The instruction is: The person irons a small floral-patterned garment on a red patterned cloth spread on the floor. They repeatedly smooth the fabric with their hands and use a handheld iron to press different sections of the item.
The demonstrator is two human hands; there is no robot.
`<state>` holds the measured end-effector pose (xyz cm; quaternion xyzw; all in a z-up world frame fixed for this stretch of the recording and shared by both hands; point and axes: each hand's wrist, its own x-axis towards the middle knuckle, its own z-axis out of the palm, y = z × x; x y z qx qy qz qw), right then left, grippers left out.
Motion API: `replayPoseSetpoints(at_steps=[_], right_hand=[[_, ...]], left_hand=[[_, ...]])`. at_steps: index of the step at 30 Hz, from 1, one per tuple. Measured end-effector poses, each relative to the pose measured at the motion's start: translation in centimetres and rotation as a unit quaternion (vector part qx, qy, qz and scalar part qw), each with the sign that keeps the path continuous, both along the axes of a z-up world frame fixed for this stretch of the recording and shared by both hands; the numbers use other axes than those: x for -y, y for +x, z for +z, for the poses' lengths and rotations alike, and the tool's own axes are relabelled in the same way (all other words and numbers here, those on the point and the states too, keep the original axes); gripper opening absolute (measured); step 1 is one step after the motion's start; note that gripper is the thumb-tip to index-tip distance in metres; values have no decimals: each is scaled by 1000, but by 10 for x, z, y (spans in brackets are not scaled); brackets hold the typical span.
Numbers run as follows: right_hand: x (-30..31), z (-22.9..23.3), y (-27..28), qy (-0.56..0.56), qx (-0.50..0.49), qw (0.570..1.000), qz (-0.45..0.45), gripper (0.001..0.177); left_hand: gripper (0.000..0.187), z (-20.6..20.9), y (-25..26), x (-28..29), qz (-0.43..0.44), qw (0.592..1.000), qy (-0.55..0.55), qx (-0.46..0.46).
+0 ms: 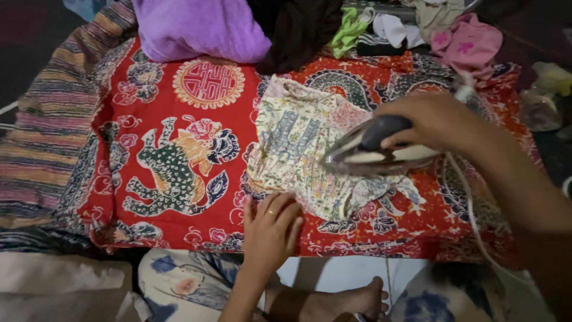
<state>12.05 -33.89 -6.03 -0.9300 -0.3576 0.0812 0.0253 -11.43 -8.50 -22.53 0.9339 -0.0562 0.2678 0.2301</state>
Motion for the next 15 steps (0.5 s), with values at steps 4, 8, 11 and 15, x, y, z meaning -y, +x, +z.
replayPoseSetpoints(at_steps=[4,8,11,15], right_hand=[[-39,-13,-14,-21,-93,994,56,45],[-60,-36,-19,-49,2,988,148,57],[-58,-51,-20,-25,37,997,69,52],[-54,-68,-5,3,39,997,64,48]], left_hand=[[24,-2,6,-5,45,988,-139,-41],[24,11,24,-6,111,979,-155,-74],[22,22,28,0,145,970,-156,-118],[24,24,35,1,184,959,-154,-150]])
